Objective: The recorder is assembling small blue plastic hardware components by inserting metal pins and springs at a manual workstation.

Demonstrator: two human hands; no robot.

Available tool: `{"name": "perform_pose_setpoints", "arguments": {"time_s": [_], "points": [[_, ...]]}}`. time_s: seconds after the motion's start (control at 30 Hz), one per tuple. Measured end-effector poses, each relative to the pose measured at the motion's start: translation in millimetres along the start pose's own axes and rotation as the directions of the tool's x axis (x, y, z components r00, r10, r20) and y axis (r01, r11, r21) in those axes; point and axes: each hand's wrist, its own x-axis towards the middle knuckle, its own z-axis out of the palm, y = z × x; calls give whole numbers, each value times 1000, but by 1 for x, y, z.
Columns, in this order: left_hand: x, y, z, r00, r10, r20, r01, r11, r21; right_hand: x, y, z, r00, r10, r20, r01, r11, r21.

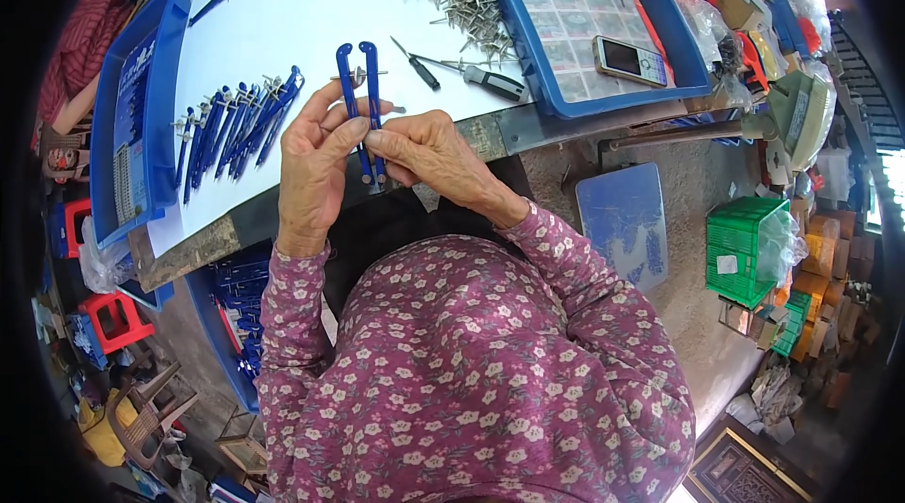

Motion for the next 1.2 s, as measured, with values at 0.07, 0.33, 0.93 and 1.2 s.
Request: {"name": "perform_pose_setpoints", "arguments": {"time_s": [0.07, 0.33, 0.93, 1.2], "points": [[-7, 0, -5, 998, -56, 7, 56, 998, 20, -1, 3, 4, 1000, -11, 17, 12, 995, -94], [-41, 21, -46, 974, -204, -96, 223, 937, 270, -1, -9, 11, 960, 30, 280, 72, 935, -346], [-40, 29, -88, 976, -217, -3, 75, 325, 943, 32, 34, 47, 793, -356, 494, 585, 223, -779], [-62, 33, -85, 990, 25, 139, -138, -35, 990, 31, 39, 52, 804, -353, 478, 551, 139, -823]]}}
